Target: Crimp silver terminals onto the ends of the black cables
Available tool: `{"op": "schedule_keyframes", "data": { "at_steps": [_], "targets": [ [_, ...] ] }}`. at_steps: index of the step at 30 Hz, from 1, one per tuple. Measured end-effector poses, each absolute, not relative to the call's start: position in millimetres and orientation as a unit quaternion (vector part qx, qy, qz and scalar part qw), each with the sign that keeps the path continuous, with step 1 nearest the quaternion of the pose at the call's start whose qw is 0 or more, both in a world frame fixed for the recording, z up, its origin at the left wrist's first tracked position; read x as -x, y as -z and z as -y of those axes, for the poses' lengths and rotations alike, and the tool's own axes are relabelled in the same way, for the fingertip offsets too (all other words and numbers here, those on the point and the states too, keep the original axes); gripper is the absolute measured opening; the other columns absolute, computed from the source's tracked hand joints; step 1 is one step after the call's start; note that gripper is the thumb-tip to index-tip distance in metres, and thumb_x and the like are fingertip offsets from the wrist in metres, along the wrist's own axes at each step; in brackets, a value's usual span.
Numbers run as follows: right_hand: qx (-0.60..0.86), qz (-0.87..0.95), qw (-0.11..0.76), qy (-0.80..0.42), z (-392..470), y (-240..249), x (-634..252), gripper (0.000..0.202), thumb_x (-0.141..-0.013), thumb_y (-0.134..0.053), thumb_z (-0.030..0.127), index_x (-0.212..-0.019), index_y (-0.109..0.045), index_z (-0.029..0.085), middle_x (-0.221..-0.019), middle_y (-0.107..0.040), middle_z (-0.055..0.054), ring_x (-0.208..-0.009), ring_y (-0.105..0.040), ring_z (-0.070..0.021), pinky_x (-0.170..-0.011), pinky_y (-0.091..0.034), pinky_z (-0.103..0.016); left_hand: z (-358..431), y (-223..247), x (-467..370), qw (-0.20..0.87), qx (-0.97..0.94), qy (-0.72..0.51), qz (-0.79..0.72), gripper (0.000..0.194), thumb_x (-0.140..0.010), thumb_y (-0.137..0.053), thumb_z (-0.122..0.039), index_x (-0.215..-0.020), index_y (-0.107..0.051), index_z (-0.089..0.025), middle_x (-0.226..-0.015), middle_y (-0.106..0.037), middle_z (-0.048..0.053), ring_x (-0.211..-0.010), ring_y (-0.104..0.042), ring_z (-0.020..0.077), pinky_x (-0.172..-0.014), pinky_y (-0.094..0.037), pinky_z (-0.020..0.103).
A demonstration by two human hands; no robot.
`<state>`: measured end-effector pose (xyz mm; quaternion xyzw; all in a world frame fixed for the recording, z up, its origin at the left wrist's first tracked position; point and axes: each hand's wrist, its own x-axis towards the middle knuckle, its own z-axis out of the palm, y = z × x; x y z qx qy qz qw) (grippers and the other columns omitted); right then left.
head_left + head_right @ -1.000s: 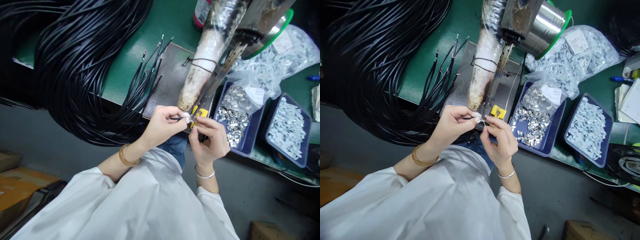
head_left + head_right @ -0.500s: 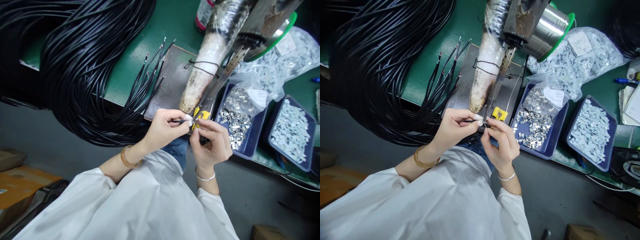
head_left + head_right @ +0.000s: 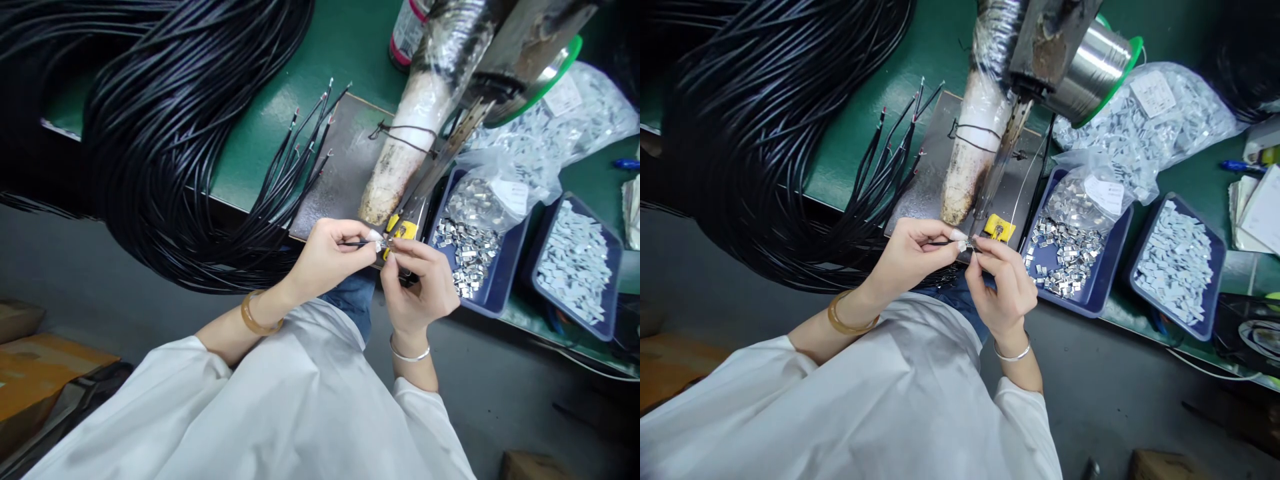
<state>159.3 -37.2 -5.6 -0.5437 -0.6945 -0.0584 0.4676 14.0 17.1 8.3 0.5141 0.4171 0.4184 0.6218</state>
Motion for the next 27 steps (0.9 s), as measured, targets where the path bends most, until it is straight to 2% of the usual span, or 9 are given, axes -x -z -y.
{"op": "schedule_keyframes", "data": {
  "at_steps": [4, 10, 15, 18, 22, 25, 27],
  "targets": [
    [0.536, 0.687, 0.485, 0.076, 36.4, 4.4, -157.2, 0.019, -0.082, -0.072, 0.007, -0.091, -0.062, 0.021, -0.1, -0.077, -0.003, -0.087, -0.074, -0.0151, -0.076, -0.063, -0.028, -16.3, -10.1, -14.1, 0.624, -0.508, -0.428, -0.412, 0.009, -0.073, -0.07, -0.017, -0.072, -0.076, -0.01, -0.063, -0.066, 0.0, -0.051, -0.045, 0.0046, -0.046, -0.033, 0.015],
    [0.524, 0.709, 0.465, 0.082, 39.5, 8.2, -160.2, 0.017, -0.084, -0.071, 0.011, -0.091, -0.06, 0.023, -0.099, -0.078, -0.003, -0.086, -0.075, -0.0152, -0.076, -0.063, -0.028, -17.8, -5.0, -9.7, 0.644, -0.513, -0.406, -0.396, 0.007, -0.073, -0.07, -0.014, -0.073, -0.077, -0.012, -0.067, -0.069, 0.001, -0.058, -0.054, 0.0072, -0.053, -0.042, 0.016],
    [0.548, 0.692, 0.468, 0.026, 38.4, 1.9, -160.8, 0.017, -0.086, -0.068, 0.009, -0.095, -0.062, 0.022, -0.094, -0.076, -0.001, -0.087, -0.075, -0.014, -0.077, -0.061, -0.025, -10.7, -7.1, -9.7, 0.651, -0.534, -0.393, -0.37, 0.009, -0.078, -0.068, -0.017, -0.075, -0.074, -0.011, -0.069, -0.07, 0.002, -0.057, -0.055, 0.0073, -0.054, -0.044, 0.017],
    [0.564, 0.654, 0.503, -0.036, 38.1, -2.0, -160.8, 0.013, -0.088, -0.067, 0.012, -0.093, -0.062, 0.024, -0.083, -0.072, 0.004, -0.078, -0.074, -0.0124, -0.069, -0.059, -0.023, -2.5, -5.7, -7.3, 0.58, -0.6, -0.411, -0.369, 0.009, -0.083, -0.066, -0.017, -0.085, -0.072, -0.012, -0.07, -0.068, 0.001, -0.055, -0.052, 0.0068, -0.052, -0.042, 0.017],
    [0.575, 0.587, 0.551, -0.146, 38.6, -2.4, -162.2, 0.009, -0.089, -0.069, 0.017, -0.089, -0.062, 0.023, -0.081, -0.07, 0.003, -0.075, -0.074, -0.0146, -0.066, -0.059, -0.026, 5.0, -1.1, -1.3, 0.458, -0.684, -0.46, -0.333, 0.008, -0.088, -0.063, -0.017, -0.087, -0.071, -0.014, -0.079, -0.072, 0.004, -0.065, -0.059, 0.0097, -0.065, -0.048, 0.021],
    [0.573, 0.577, 0.55, -0.19, 39.0, -0.9, -161.6, 0.008, -0.09, -0.068, 0.019, -0.09, -0.061, 0.023, -0.08, -0.069, 0.003, -0.072, -0.074, -0.0144, -0.063, -0.06, -0.025, 6.3, -1.2, 1.5, 0.533, -0.653, -0.423, -0.332, 0.021, -0.094, -0.057, -0.02, -0.076, -0.067, -0.014, -0.065, -0.064, 0.001, -0.057, -0.054, 0.0086, -0.057, -0.043, 0.02],
    [0.574, 0.593, 0.547, -0.144, 39.8, 0.0, -160.0, 0.008, -0.09, -0.068, 0.017, -0.091, -0.061, 0.022, -0.084, -0.07, 0.002, -0.077, -0.075, -0.015, -0.066, -0.061, -0.026, 5.7, -2.4, 1.4, 0.611, -0.598, -0.393, -0.337, 0.025, -0.095, -0.056, -0.024, -0.075, -0.066, -0.014, -0.057, -0.055, -0.003, -0.049, -0.044, 0.0068, -0.048, -0.036, 0.019]
  ]
}}
